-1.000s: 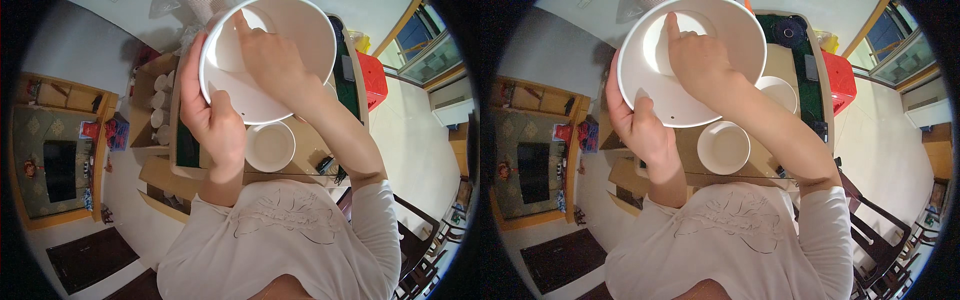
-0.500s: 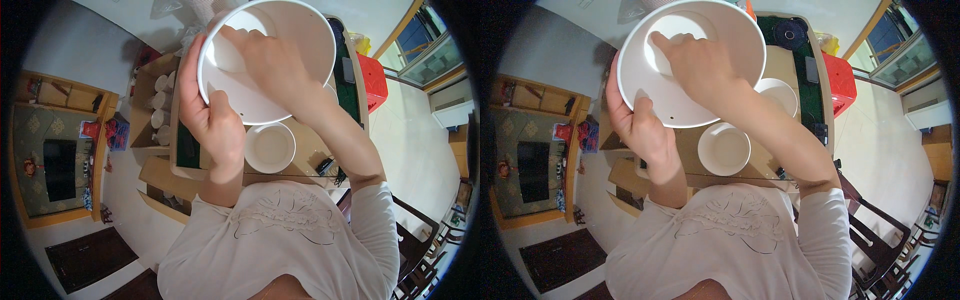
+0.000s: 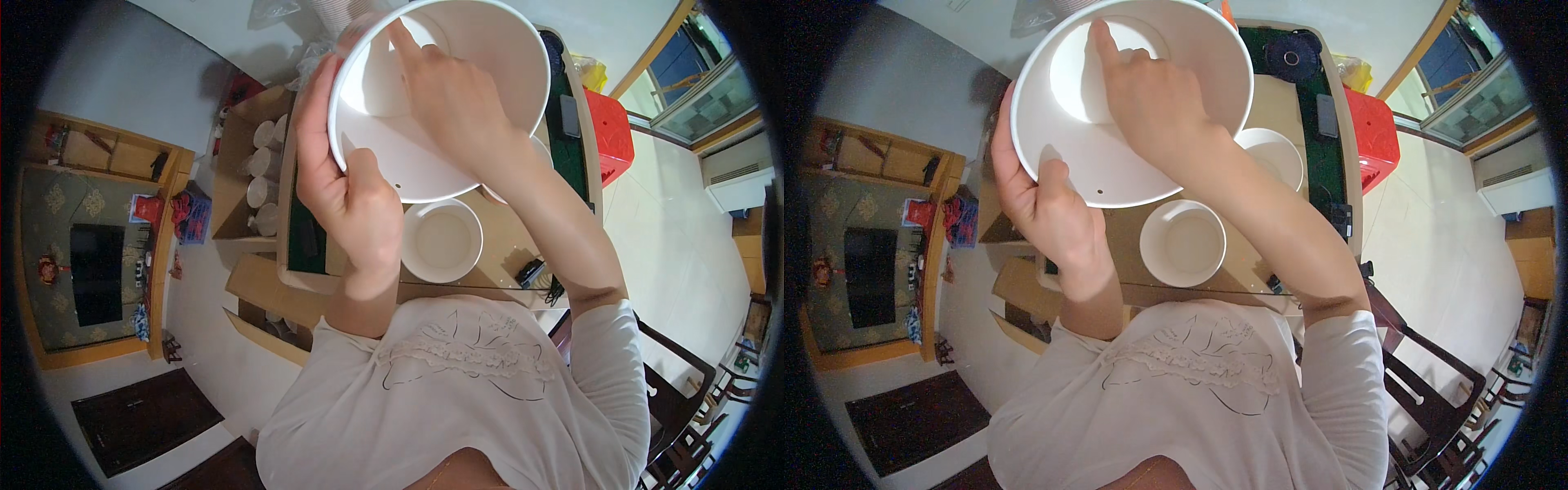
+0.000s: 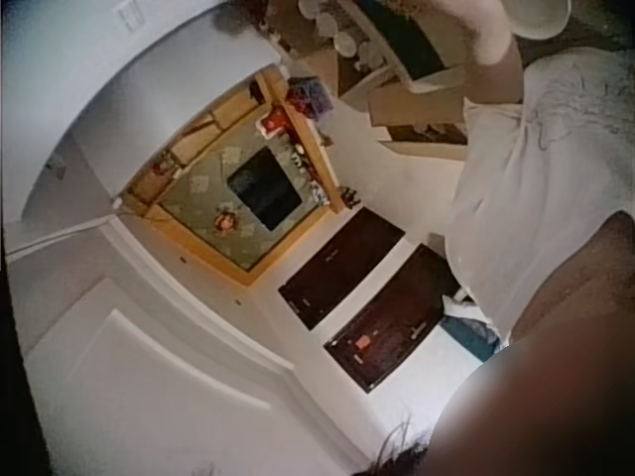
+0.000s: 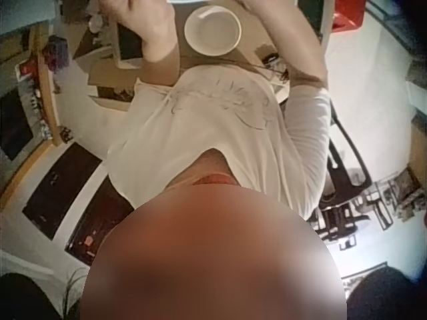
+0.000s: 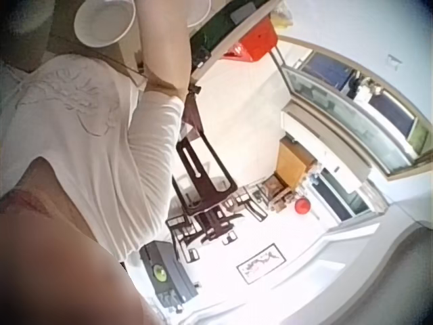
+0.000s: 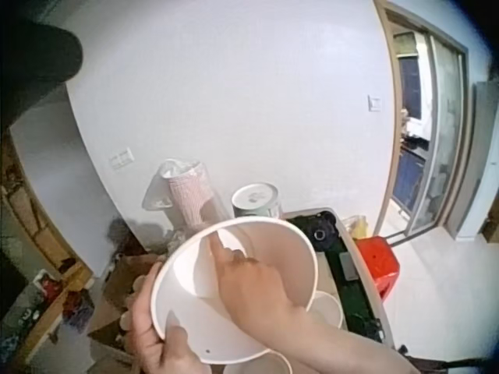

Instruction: Organizing and preparing paper bowls and rubber bands for packaging.

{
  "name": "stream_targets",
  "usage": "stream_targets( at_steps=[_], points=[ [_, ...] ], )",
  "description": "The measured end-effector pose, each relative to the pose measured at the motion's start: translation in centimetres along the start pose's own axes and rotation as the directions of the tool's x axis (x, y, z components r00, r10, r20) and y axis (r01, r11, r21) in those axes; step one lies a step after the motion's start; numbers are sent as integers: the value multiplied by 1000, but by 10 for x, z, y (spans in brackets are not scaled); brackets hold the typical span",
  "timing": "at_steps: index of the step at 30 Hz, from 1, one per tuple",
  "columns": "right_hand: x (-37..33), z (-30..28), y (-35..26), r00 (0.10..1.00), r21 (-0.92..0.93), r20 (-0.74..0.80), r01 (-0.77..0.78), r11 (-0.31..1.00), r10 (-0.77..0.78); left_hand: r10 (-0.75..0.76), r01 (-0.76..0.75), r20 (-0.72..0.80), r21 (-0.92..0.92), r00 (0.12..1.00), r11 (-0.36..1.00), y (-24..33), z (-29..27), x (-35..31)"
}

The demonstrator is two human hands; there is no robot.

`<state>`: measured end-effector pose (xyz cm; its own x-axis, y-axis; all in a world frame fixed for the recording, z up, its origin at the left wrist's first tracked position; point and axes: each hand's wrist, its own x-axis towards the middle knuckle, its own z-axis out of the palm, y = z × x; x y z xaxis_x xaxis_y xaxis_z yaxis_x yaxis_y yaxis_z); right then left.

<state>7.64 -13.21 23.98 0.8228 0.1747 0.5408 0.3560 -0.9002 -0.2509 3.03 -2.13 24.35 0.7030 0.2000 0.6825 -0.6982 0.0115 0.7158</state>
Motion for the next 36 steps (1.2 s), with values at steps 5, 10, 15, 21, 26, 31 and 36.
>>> stream_targets(
  at_steps=[5, 10, 15, 21, 26, 31, 36],
  points=[
    [0, 1, 2, 997, 64, -68, 39, 997, -35, -25, 25, 0, -23, 1000, 999, 1, 1, -1],
    [2, -2, 6, 998, 21, -42, 54, 998, -53, -58, 56, -16, -95, 998, 994, 1, 3, -1],
    [5, -3, 9, 999, -45, -3, 41, 998, -41, -70, 69, -7, -87, 998, 994, 0, 3, 1],
    [6, -1, 12, 996, -54, 2, 87, 995, -87, -94, 94, 6, -153, 996, 984, -2, 2, 1],
    [3, 2, 6, 994, 6, 8, 107, 994, -107, -125, 117, -42, -161, 991, 980, 0, 4, 3],
    [4, -1, 5, 1000, 14, 18, 24, 1000, -24, -126, 114, -59, -177, 990, 978, -1, 5, 4],
    [6, -4, 6, 998, 14, 62, -13, 1000, 12, -54, 53, 2, -104, 999, 993, 0, 5, 3]
  ],
)
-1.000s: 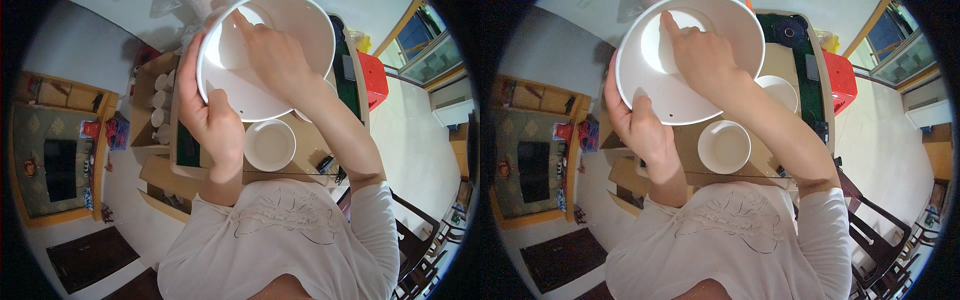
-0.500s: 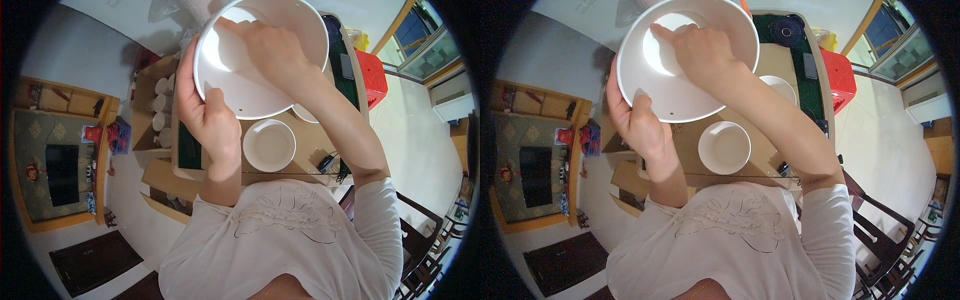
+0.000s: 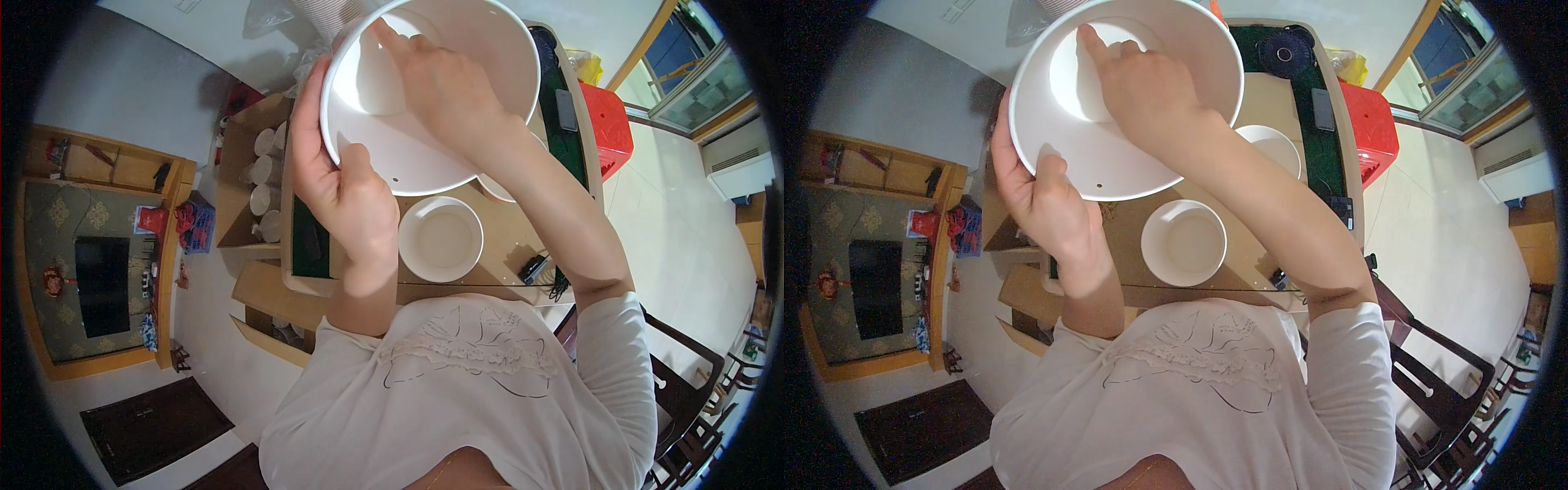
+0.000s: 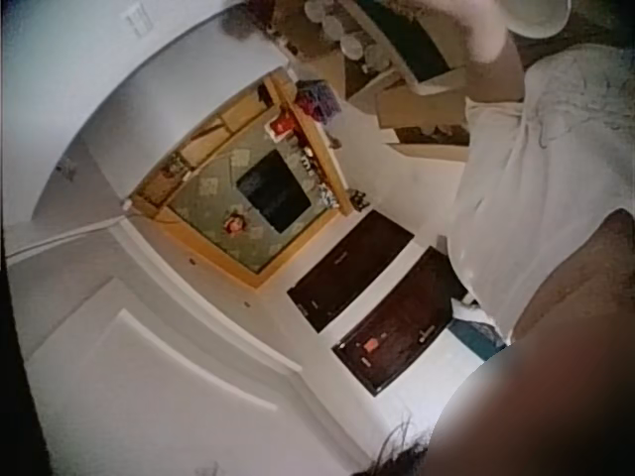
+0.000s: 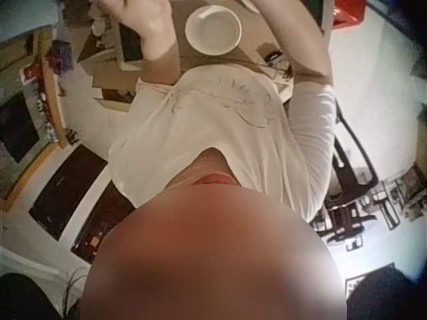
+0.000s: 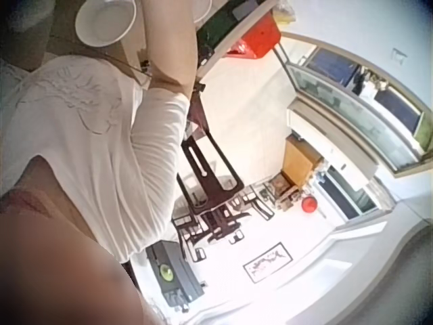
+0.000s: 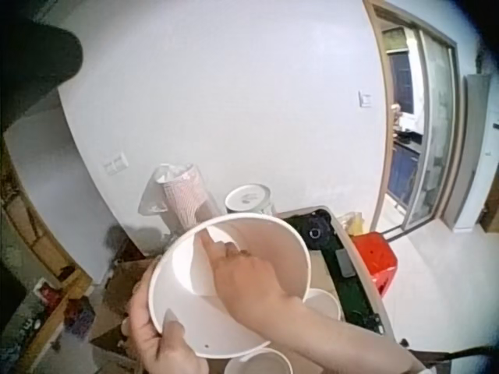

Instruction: Organizing and preparing paper bowls and rubber bands for packaging.

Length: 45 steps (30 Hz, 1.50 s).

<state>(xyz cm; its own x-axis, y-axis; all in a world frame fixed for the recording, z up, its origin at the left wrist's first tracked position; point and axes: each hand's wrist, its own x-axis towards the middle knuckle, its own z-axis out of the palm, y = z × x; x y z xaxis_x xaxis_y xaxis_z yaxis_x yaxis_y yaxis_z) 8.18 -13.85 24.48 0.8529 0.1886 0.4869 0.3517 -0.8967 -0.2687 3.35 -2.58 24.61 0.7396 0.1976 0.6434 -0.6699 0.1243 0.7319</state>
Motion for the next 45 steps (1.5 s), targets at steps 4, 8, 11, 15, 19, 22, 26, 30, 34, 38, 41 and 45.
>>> stream_targets(
  at_steps=[4, 8, 11, 15, 19, 22, 26, 30, 34, 38, 41, 45],
  points=[
    [-1, 1, 2, 999, 32, -35, 14, 999, -13, -11, 11, -13, -20, 1000, 1000, -1, 1, -2],
    [-2, -2, 3, 998, 24, -44, 37, 999, -36, -7, 7, -8, -34, 1000, 999, -1, 1, -1],
    [-1, -2, 2, 999, 10, -7, 33, 999, -33, -14, 13, -6, -42, 1000, 999, -1, 1, -1],
    [-1, -1, 3, 999, 30, -29, 36, 999, -35, -40, 39, -12, -69, 999, 997, 0, 2, -1],
    [0, -4, 2, 999, 35, -17, 44, 998, -43, -17, 16, -15, -46, 1000, 999, -2, -1, 0],
    [0, -5, 5, 999, 22, -8, 51, 998, -51, -30, 30, -1, -44, 1000, 999, 0, 1, 0],
    [2, -1, 4, 998, -14, 16, 55, 998, -54, -35, 36, 3, -64, 999, 997, -1, 1, 1],
    [1, -2, -2, 998, -70, 54, 19, 997, -16, -31, 31, 5, -52, 1000, 998, -2, 0, 2],
    [1, -1, 4, 991, -6, 32, 132, 991, -132, -60, 59, -9, -98, 998, 993, -2, -2, 1],
    [-4, -2, 2, 970, 114, 27, 238, 965, -242, -81, 80, -2, -138, 997, 987, -3, 0, 2],
    [-4, -18, -6, 955, 262, 253, 86, 961, -154, -77, 72, -35, -141, 996, 987, -3, 0, 4],
    [-38, -40, -8, 950, 639, 30, 220, 737, -309, -66, 54, -76, -141, 995, 988, -9, -7, 10]
  ],
)
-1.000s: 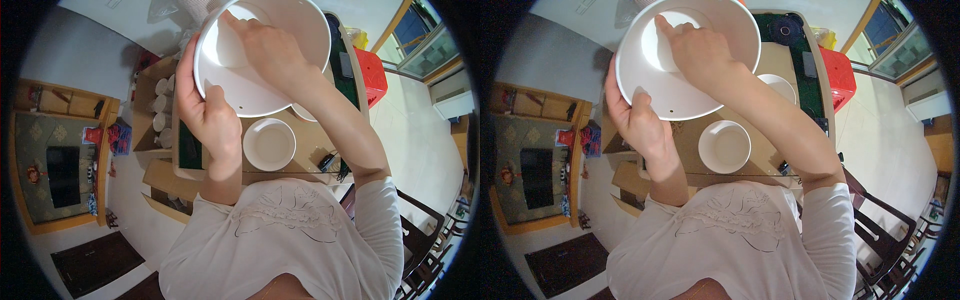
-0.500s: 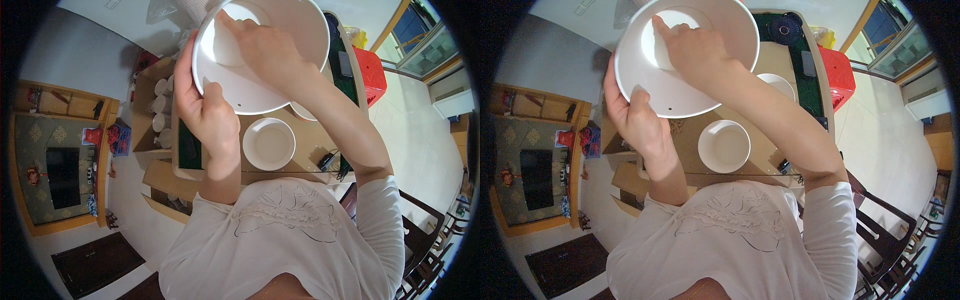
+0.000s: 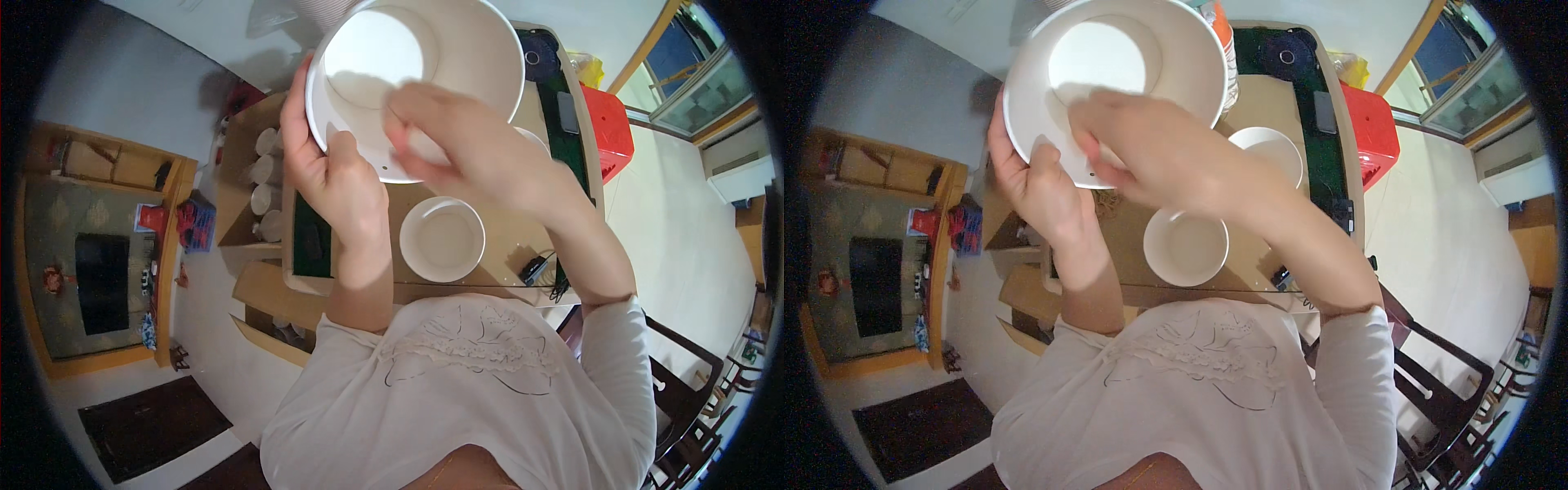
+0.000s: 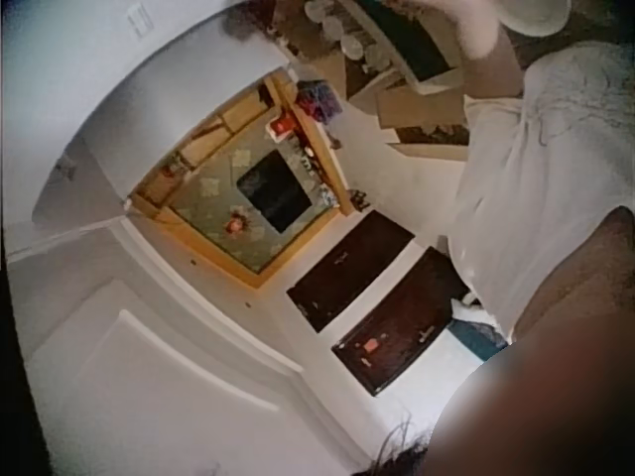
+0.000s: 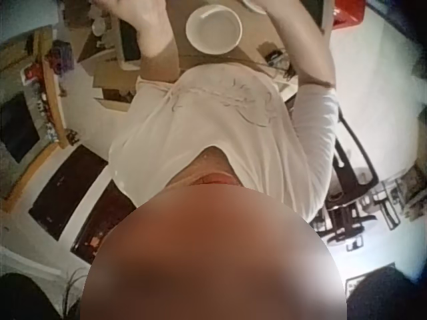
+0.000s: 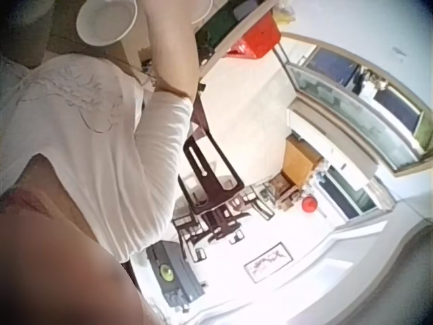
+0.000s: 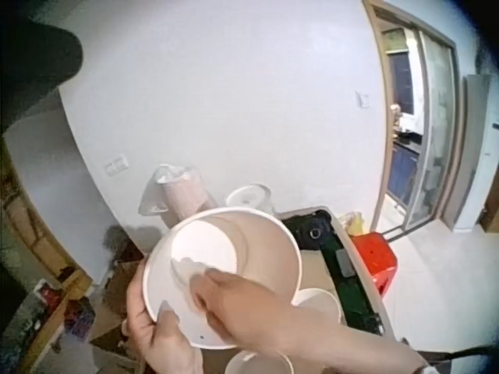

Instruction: Organizing and preparing paper bowls and rubber bands for packaging.

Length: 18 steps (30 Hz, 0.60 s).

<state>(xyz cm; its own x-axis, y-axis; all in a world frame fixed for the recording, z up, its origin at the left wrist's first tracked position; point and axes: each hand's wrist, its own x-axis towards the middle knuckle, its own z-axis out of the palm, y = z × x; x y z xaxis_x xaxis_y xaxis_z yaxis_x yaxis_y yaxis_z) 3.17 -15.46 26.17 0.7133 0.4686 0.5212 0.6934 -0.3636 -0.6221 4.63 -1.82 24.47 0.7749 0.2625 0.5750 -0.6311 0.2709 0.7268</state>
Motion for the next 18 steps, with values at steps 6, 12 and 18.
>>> stream_targets(
  at_steps=[6, 12, 18],
  points=[
    [-81, -31, -25, 920, 289, 381, -209, 934, 88, 20, -16, -46, 84, 999, 996, 11, -15, 9],
    [-128, -26, 1, 893, 260, 426, -278, 925, 149, 104, -98, -28, 187, 994, 978, 28, -19, -3],
    [-117, -21, -26, 961, 121, 60, -276, 953, 271, 270, -287, 106, 230, 957, 930, 33, -16, -6]
  ],
)
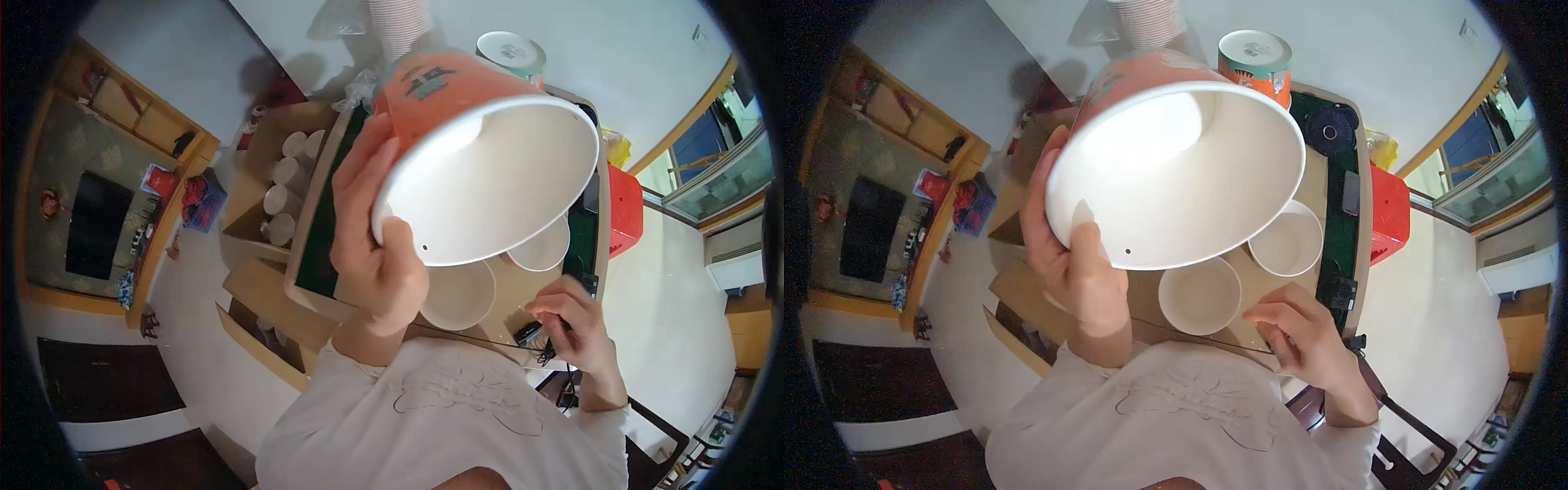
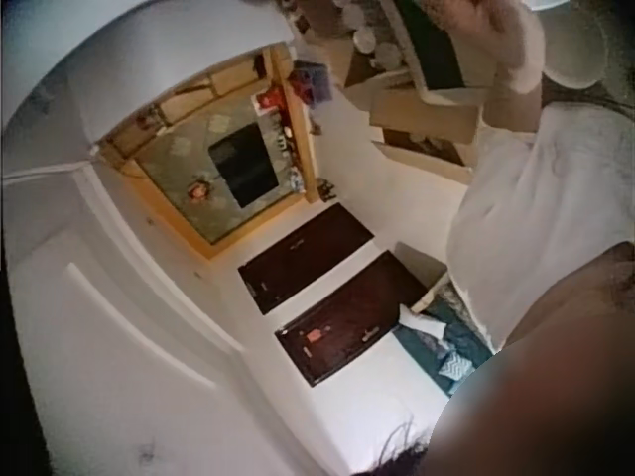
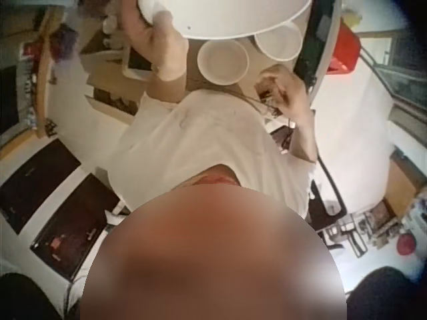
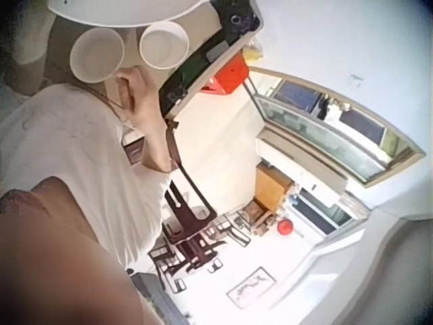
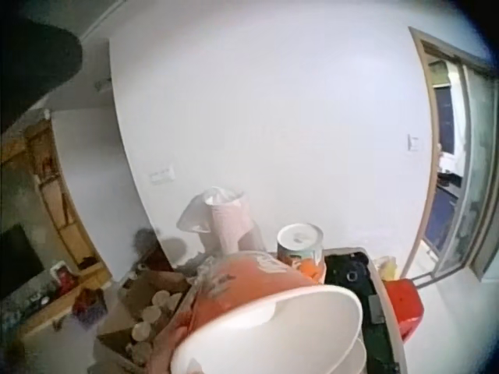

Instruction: Organizing and preparing paper bowls and rubber bands for packaging.

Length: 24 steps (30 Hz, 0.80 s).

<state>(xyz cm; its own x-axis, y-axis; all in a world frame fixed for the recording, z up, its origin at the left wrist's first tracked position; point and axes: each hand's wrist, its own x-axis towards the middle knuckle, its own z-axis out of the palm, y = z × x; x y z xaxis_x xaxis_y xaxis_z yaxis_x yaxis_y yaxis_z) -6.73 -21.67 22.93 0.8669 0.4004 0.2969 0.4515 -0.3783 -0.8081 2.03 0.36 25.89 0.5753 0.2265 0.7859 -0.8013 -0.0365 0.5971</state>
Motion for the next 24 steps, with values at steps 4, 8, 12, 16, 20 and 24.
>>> stream_targets(
  at_steps=[4, 8, 12, 16, 20, 24],
  points=[
    [51, 1, -18, 952, -398, -94, 233, 888, -291, 123, -199, 240, 322, 963, 925, 7, 0, 8],
    [112, 28, 0, 933, -754, -124, 133, 644, -337, 205, -273, 231, 322, 951, 906, 6, 9, 6],
    [140, 38, 23, 922, -848, -170, 43, 528, -348, 238, -307, 246, 293, 939, 906, 4, 17, 2],
    [150, 41, 26, 884, -798, -218, 82, 597, -413, 262, -325, 231, 299, 937, 897, 5, 16, 3],
    [150, 38, 30, 889, -786, -214, 90, 612, -405, 272, -345, 258, 303, 927, 888, 6, 17, 4],
    [149, 37, 29, 854, -767, -230, 136, 627, -466, 346, -454, 336, 336, 876, 825, 2, 14, 5]
  ],
)
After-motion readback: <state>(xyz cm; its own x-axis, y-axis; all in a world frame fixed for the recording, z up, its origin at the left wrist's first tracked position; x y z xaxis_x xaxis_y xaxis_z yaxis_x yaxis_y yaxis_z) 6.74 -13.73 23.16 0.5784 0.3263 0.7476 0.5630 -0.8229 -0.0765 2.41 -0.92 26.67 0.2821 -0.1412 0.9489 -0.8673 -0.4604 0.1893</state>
